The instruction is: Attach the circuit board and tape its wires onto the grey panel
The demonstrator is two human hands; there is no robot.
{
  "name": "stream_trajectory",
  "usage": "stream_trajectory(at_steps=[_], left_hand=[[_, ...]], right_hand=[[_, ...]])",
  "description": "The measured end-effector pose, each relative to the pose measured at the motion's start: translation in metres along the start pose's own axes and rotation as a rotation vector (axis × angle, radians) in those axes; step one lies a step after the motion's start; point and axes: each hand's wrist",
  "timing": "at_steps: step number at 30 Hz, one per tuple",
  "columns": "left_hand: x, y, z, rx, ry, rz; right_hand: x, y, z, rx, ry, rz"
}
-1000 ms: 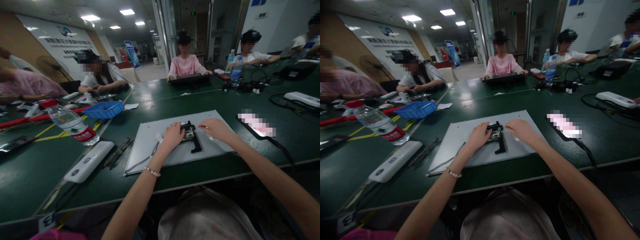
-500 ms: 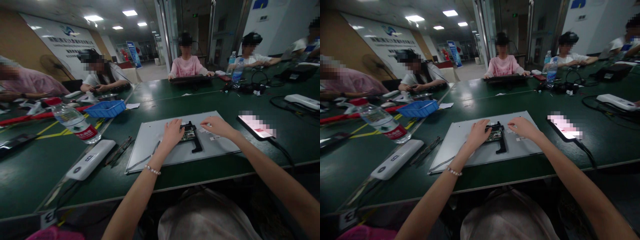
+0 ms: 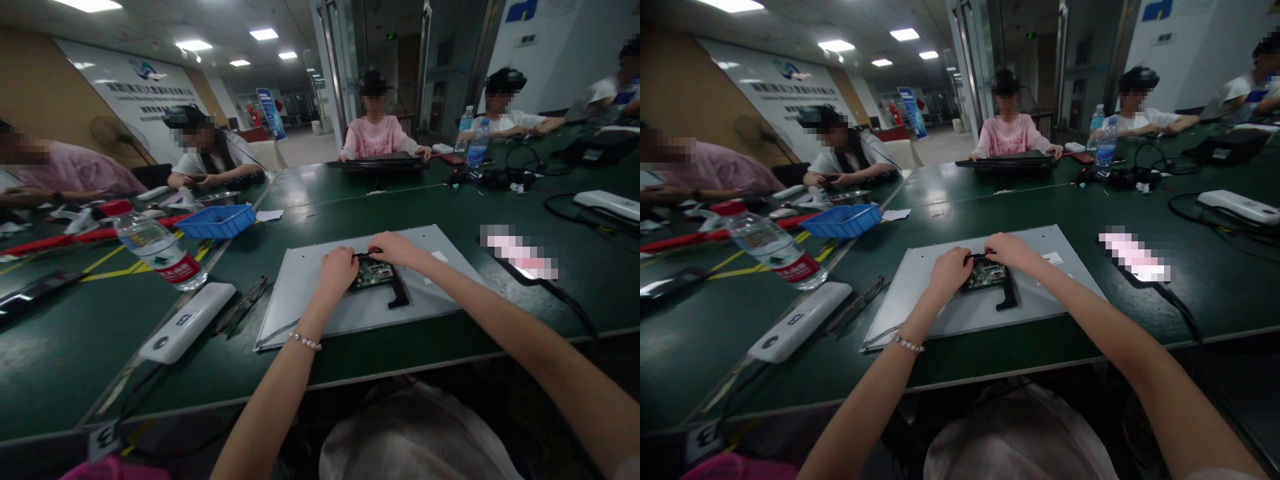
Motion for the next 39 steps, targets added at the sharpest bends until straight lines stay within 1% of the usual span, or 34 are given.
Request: stream_trajectory(at_steps=[5, 14, 20, 23, 25, 27, 29, 31, 34, 37, 39], left_hand=[[0.000, -0.001, 0.000, 0.009, -0.014, -0.011], [-0.002, -0.004, 0.000, 0.005, -0.027, 0.008], [-0.002, -0.007, 0.002, 0.015, -0.023, 0.022], [-0.002, -0.006, 0.002, 0.021, -0.020, 0.024], [-0.002, -0.005, 0.001, 0.021, -0.023, 0.025], [-0.002, -0.004, 0.001, 0.020, -0.025, 0.026], [-0.002, -0.004, 0.001, 0.025, -0.032, 0.024], [-0.001, -0.004, 0.001, 0.037, -0.041, 0.013], [-0.001, -0.005, 0.001, 0.072, -0.029, -0.001], [-0.001, -0.005, 0.003, 0.132, -0.009, -0.016], [-0.001, -0.005, 0.005, 0.184, -0.033, -0.034]], right_hand=[[0.006, -0.001, -0.007, -0.033, -0.019, -0.059], [0.002, -0.010, -0.007, -0.044, 0.008, -0.057], [0.003, -0.011, -0.004, -0.023, -0.006, -0.068], [0.004, -0.008, -0.004, -0.024, -0.043, -0.104], [0.005, -0.004, -0.006, -0.029, -0.071, -0.156], [0.007, 0.003, -0.013, -0.034, -0.098, -0.216], [0.011, 0.009, -0.023, -0.027, -0.134, -0.250], [0.016, 0.012, -0.034, -0.007, -0.174, -0.229], [0.022, 0.011, -0.049, 0.005, -0.221, -0.129], [0.025, 0.007, -0.056, -0.007, -0.226, -0.047], [0.025, 0.005, -0.056, -0.009, -0.218, -0.034]])
Point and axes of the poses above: each hand's wrist, its own x-axis away from the middle knuckle, its own y-axis out of the back of the hand, z = x × y, and after that the axes turned 1 degree about y, right-handed
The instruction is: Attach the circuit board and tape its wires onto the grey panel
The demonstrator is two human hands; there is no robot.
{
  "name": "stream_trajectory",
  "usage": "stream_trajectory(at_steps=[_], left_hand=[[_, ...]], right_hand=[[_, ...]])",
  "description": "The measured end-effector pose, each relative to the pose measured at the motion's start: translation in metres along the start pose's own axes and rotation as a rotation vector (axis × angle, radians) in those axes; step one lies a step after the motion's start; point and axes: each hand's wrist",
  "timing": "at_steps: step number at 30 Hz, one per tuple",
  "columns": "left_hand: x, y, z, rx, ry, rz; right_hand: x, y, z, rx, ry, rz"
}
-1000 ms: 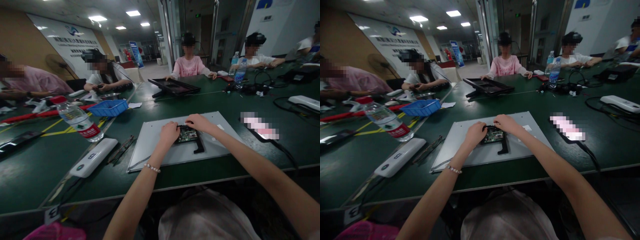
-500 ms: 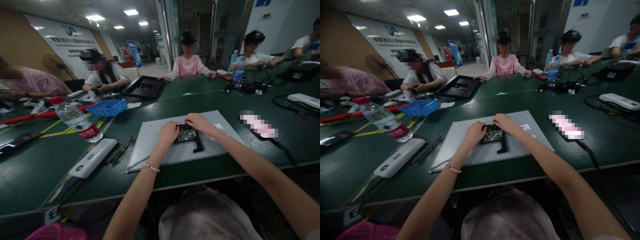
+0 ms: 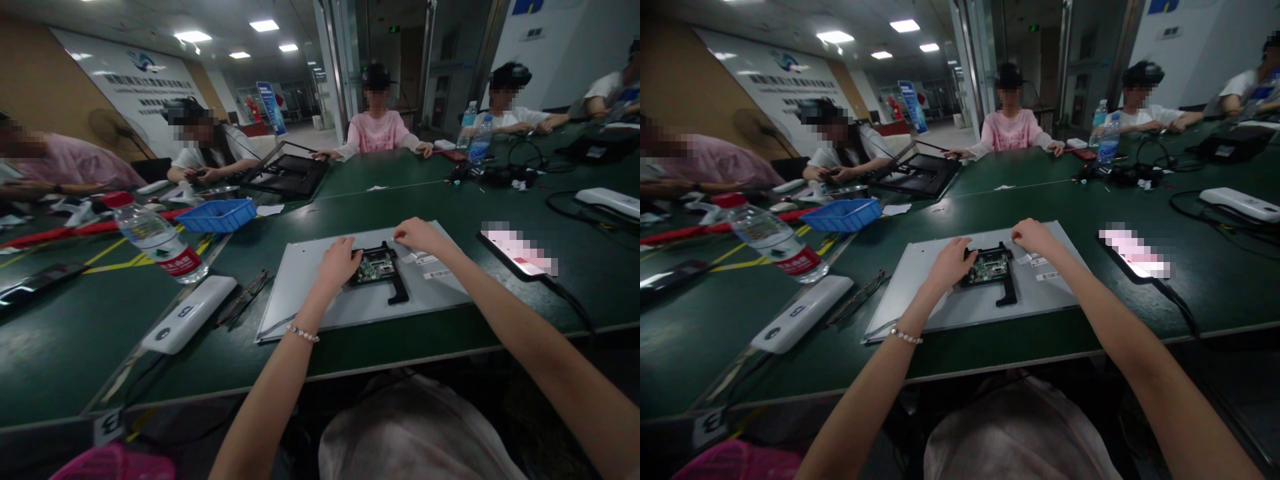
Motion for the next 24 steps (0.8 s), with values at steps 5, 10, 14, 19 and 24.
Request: stream_trajectory(at_steps=[5, 10, 14, 19, 24], left_hand=[[0.000, 0.006, 0.007, 0.139, -0.170, 0.074], [0.003, 0.008, 0.008, 0.154, -0.274, 0.239], [0.004, 0.004, 0.006, 0.128, -0.291, 0.267], [0.003, 0.002, 0.005, 0.124, -0.315, 0.247], [0.003, 0.002, 0.005, 0.121, -0.310, 0.243]], right_hand=[[0.002, 0.000, 0.005, 0.019, -0.008, -0.024], [0.002, 0.001, 0.011, -0.024, 0.003, -0.136], [0.000, -0.002, 0.027, -0.082, 0.047, -0.278], [0.000, -0.010, 0.049, -0.040, 0.139, -0.197], [0.002, -0.015, 0.056, 0.002, 0.159, -0.106]])
Point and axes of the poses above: each hand's wrist, its own x-axis away from the middle knuckle, its own y-axis out of the back of the hand, z = x × y, and after that the axes turned 1 degree about y, right-handed
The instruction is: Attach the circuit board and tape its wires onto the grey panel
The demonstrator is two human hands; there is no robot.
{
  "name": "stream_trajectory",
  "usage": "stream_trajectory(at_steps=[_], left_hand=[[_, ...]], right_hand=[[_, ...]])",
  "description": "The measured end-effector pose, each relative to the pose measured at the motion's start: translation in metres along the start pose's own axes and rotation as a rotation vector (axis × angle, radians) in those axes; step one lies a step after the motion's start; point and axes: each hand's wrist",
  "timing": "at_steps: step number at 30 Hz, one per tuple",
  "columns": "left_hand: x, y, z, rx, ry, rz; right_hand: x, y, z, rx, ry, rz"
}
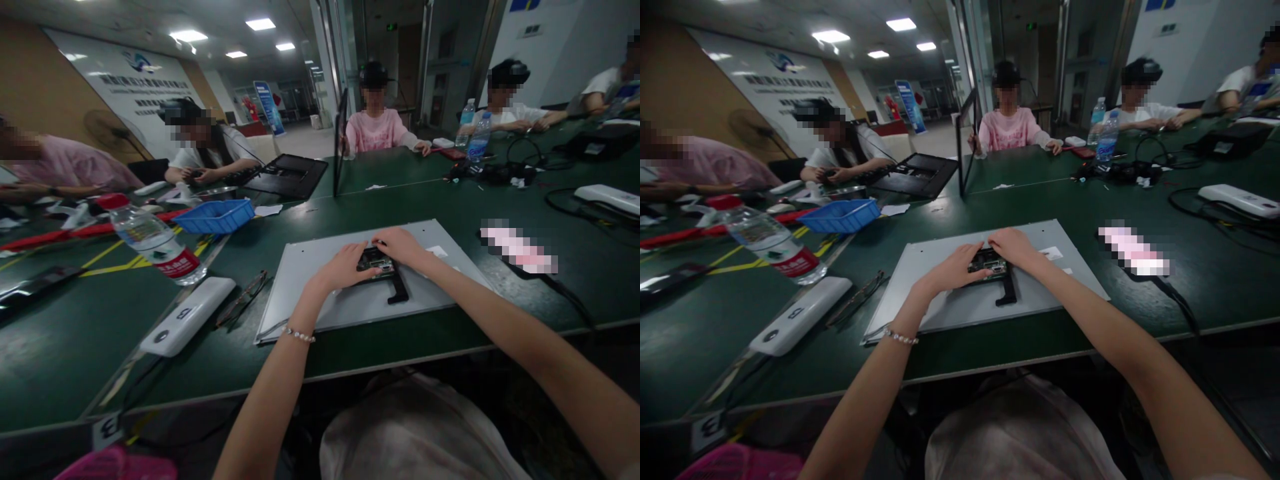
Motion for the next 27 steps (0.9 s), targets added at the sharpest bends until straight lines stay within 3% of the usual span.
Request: stream_trajectory(at_steps=[8, 15, 27], left_hand=[[0.0007, 0.0020, -0.0027, -0.017, -0.026, -0.018], [0.0017, 0.0039, -0.0053, 0.007, -0.005, -0.006], [0.0016, 0.0023, -0.0033, -0.008, -0.012, 0.012]], right_hand=[[-0.0017, -0.0037, -0.0048, -0.035, 0.029, 0.041], [-0.0023, -0.0064, -0.0031, -0.041, 0.004, -0.034], [-0.0042, -0.0102, -0.0070, -0.134, 0.060, 0.006]])
Point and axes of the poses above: each hand's wrist, its own x-axis away from the middle knuckle, its own y-axis out of the back of the hand, z = x × y, and after that the axes turned 1 degree about y, right-handed
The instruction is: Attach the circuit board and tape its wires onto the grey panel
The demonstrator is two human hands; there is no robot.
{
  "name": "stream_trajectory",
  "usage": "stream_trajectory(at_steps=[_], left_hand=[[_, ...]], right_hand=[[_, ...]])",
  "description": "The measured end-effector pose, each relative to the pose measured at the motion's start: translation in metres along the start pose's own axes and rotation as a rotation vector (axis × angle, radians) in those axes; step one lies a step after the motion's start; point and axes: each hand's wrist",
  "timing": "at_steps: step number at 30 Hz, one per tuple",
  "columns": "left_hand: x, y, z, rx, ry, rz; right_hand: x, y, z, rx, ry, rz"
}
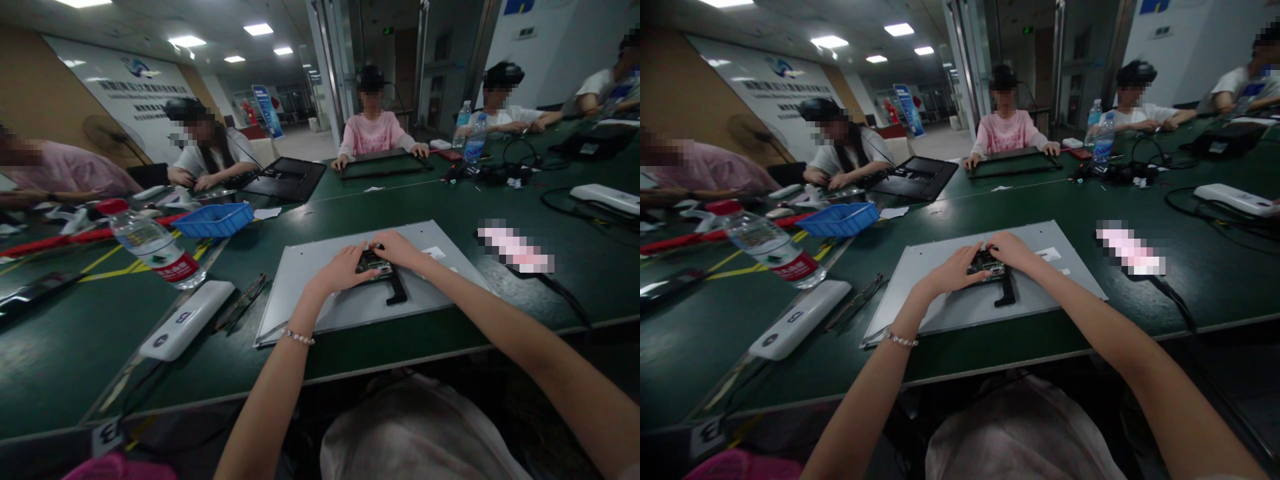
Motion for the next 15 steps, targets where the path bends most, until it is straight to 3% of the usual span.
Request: stream_trajectory(at_steps=[15], left_hand=[[-0.0022, -0.0020, 0.0051, 0.008, -0.095, -0.026]], right_hand=[[0.0010, 0.0034, 0.0017, -0.099, 0.008, 0.022]])
Point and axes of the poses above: each hand's wrist, its own x-axis away from the middle knuckle, its own y-axis out of the back of the hand, z = x × y, and after that the axes turned 1 degree about y, right-handed
